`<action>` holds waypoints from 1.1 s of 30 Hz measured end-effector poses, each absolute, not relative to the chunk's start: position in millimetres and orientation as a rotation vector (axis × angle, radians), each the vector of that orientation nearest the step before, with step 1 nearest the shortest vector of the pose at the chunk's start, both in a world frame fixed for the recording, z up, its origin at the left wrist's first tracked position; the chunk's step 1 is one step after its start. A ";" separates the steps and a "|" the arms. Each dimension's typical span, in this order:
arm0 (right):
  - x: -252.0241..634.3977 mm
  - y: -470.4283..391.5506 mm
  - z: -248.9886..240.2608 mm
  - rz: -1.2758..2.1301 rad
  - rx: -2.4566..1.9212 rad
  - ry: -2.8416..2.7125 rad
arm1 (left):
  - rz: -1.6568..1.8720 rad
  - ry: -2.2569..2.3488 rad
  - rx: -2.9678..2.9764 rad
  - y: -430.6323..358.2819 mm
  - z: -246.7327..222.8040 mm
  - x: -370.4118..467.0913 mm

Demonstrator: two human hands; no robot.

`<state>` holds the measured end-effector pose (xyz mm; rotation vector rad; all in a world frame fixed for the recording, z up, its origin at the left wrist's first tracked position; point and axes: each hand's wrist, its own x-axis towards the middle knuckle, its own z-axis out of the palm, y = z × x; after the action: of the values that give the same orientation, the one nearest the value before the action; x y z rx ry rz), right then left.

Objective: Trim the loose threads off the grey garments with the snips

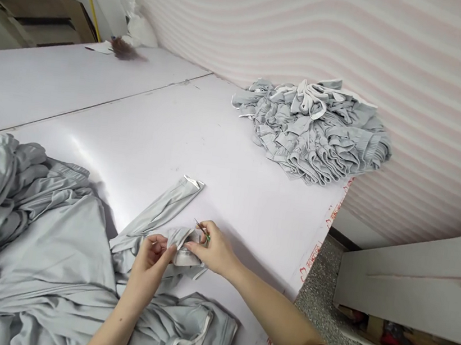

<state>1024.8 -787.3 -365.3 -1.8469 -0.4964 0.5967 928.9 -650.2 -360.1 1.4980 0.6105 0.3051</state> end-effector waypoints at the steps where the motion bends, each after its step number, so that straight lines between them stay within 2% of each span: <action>1: 1026.5 -786.5 -364.4 0.597 -1.913 -0.496 | 0.320 0.607 1.504 -651.5 -361.1 922.1; 6: 1024.5 -783.5 -359.2 0.581 -1.976 -0.562 | 0.290 0.640 1.920 -652.8 -361.8 889.1; 10: 1003.7 -791.3 -353.0 0.413 -1.909 -0.716 | 0.793 0.428 2.541 -658.1 -357.5 885.1; 12: 991.5 -796.3 -350.6 0.330 -1.882 -0.813 | 0.978 0.256 2.668 -661.7 -356.0 888.1; 17: 975.7 -801.8 -352.4 0.259 -1.965 -0.843 | 1.014 0.049 2.606 -663.1 -359.7 884.5; 21: 979.6 -801.9 -357.7 0.374 -2.151 -0.758 | 1.117 0.136 2.535 -656.8 -367.0 873.8; 24: 985.0 -806.4 -359.2 0.466 -2.091 -0.650 | 1.090 0.260 2.573 -651.8 -372.0 869.2; 28: 990.5 -815.9 -359.8 0.431 -2.118 -0.581 | 0.912 0.292 2.565 -652.6 -374.5 867.4; 33: 982.8 -823.9 -349.8 0.397 -2.237 -0.731 | 1.013 0.183 2.533 -661.0 -369.9 868.7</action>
<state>982.8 -823.9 -349.8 -2.2369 -0.7309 0.3968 868.7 -661.0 -369.9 2.5326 0.1834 1.0134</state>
